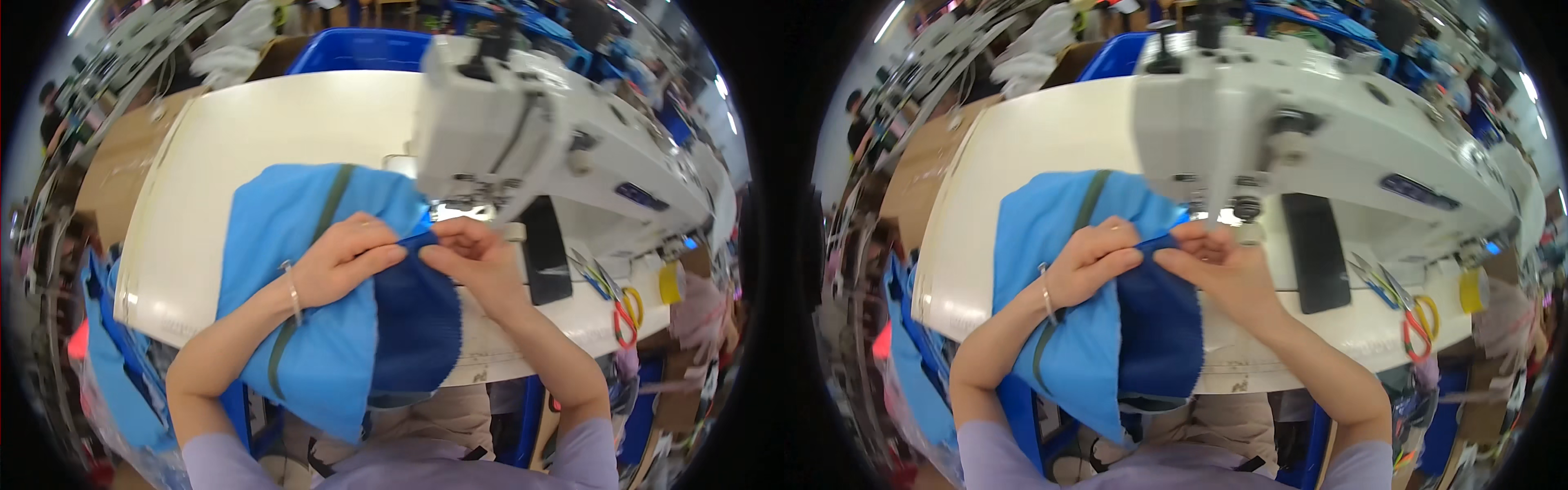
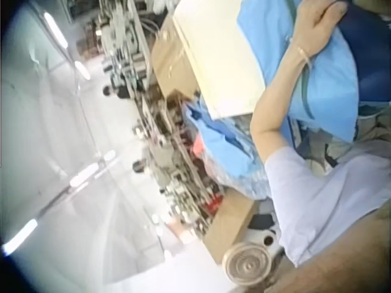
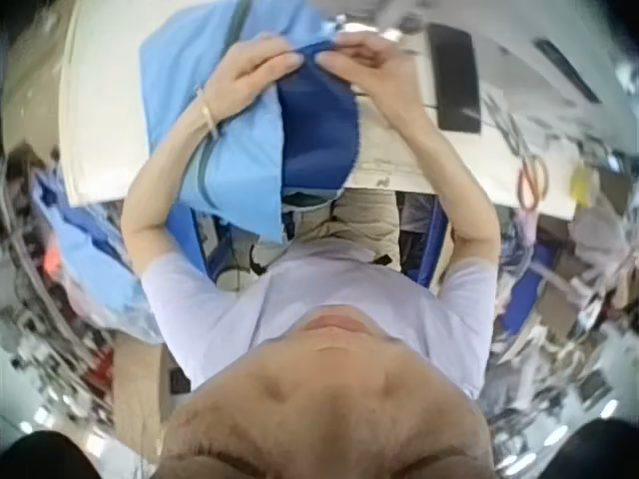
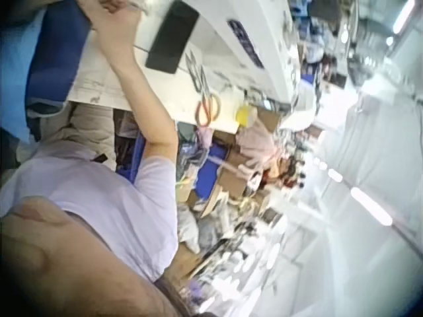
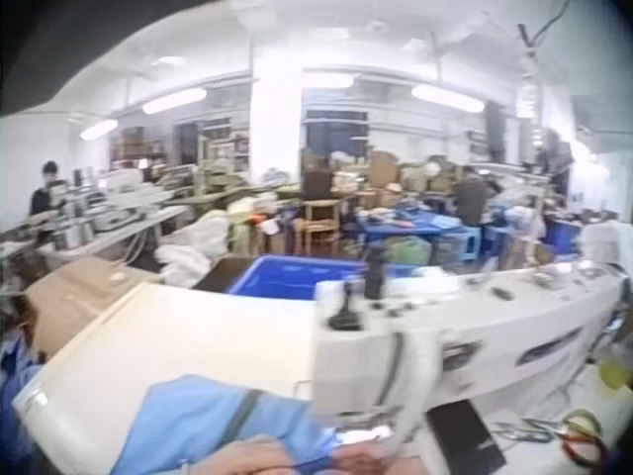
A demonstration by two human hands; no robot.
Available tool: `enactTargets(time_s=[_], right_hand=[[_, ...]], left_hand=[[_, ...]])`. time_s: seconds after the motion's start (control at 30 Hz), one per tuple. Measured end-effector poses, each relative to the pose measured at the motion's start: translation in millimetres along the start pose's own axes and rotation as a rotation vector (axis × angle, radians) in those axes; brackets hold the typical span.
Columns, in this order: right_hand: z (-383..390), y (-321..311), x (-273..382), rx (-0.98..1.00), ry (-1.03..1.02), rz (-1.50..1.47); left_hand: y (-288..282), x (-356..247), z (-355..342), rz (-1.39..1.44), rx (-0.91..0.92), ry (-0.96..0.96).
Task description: The person sews a blue and green fabric bag using an industrial sewing machine. They align the edges of the bag, guide the material through the machine to stitch seams, and periodically adjust the fabric to ensure proper alignment. The person also uses scissors to trim threads during the process.
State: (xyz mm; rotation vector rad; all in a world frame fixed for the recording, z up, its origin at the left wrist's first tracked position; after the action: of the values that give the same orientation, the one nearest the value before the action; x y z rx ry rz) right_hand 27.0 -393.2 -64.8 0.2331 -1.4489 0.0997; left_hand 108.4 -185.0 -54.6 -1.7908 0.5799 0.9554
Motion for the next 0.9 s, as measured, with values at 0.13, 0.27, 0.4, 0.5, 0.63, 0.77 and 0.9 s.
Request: enactTargets(time_s=[0.13, 0.27, 0.4, 0.5, 0.63, 0.77, 0.9], right_hand=[[-1, 6, 12, 0.143, -0.034, -0.085], [1, 2, 3, 0.157, -0.070, -0.028], [12, 3, 6, 0.022, -0.264, 0.306], [11, 4, 8, -0.027, -0.312, 0.443], [5, 4, 3, 0.034, -0.179, 0.177], [4, 8, 3, 0.103, -0.183, 0.038], [5, 6, 0, 0.116, -0.216, 0.025]], left_hand=[[1, 5, 9, 0.084, 0.080, -0.009], [6, 4, 8, 0.000, 0.080, 0.002], [8, -13, 1, 0.045, -0.030, -0.145], [9, -8, -2, 0.123, -0.111, -0.134], [12, -3, 1, 0.135, -0.162, -0.088], [9, -3, 4, 0.164, -0.127, -0.101], [10, -3, 3, 0.111, -0.124, -0.086]])
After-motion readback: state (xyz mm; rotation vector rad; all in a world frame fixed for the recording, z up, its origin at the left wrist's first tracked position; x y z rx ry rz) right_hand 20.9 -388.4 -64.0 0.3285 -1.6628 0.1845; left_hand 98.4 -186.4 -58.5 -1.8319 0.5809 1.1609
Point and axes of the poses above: each hand's wrist, its own z-axis away from the middle knuckle, its own y-axis out of the palm, x = y × z, the point moved 2 cm from there along -z, towards the middle knuckle, and after that the axes turned 14 degrees about x, right-handed, at the moved point
